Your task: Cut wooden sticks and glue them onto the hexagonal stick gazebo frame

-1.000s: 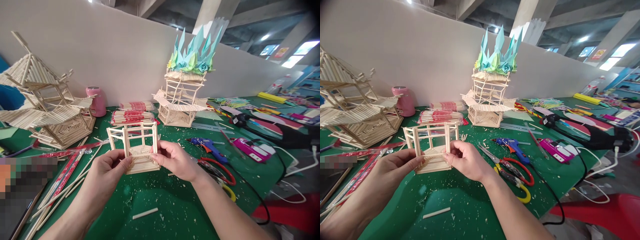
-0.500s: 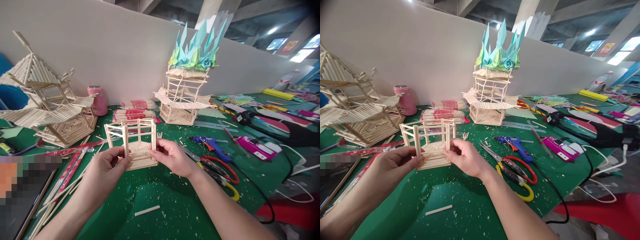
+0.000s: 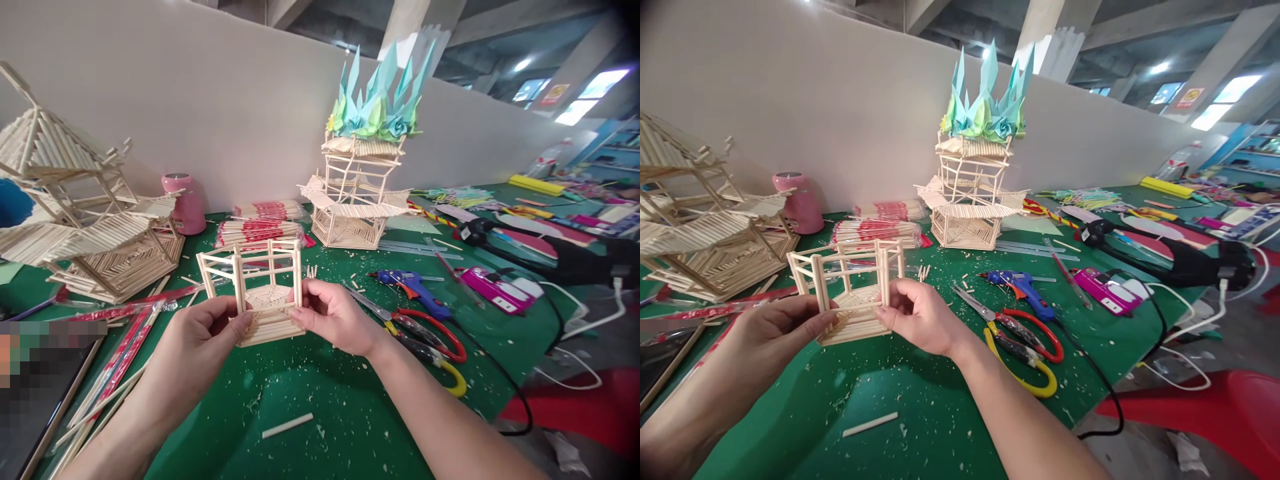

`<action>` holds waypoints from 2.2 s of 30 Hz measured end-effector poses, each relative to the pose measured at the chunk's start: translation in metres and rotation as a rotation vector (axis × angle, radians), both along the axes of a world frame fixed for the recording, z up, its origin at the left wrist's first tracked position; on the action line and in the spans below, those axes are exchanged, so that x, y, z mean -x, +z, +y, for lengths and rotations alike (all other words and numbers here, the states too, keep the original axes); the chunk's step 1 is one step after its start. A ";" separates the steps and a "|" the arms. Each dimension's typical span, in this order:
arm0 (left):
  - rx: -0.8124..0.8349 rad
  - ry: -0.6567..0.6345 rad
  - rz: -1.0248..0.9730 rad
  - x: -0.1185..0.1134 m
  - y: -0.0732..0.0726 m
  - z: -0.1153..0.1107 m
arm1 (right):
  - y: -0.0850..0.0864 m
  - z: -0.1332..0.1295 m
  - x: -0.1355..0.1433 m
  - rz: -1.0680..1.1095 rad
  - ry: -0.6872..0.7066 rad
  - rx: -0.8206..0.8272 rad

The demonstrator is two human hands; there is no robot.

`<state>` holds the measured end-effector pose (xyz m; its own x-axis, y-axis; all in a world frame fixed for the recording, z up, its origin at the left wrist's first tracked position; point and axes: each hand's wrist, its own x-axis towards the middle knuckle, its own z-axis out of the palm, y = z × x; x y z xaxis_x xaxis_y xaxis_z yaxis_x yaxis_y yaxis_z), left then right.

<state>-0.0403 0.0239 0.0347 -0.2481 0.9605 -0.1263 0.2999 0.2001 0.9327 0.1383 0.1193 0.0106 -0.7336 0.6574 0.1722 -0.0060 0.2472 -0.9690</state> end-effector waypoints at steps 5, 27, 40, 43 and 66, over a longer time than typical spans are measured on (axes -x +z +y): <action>0.010 0.018 -0.010 0.000 0.001 -0.002 | 0.000 0.000 -0.001 0.010 0.007 -0.003; 0.052 -0.011 -0.015 0.001 -0.001 -0.001 | 0.000 -0.003 0.003 0.038 -0.041 0.060; -0.011 0.044 -0.035 0.000 0.000 -0.001 | -0.001 -0.006 0.002 0.029 -0.049 0.030; -0.016 0.062 -0.057 -0.003 0.003 -0.002 | -0.001 -0.006 0.002 0.033 -0.046 0.026; -0.018 0.061 -0.015 -0.002 -0.002 -0.002 | -0.003 -0.004 0.003 0.025 -0.048 -0.010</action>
<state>-0.0386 0.0220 0.0323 -0.3046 0.9457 -0.1136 0.2739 0.2012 0.9405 0.1352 0.1153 0.0073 -0.6968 0.6897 0.1968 -0.0178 0.2577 -0.9661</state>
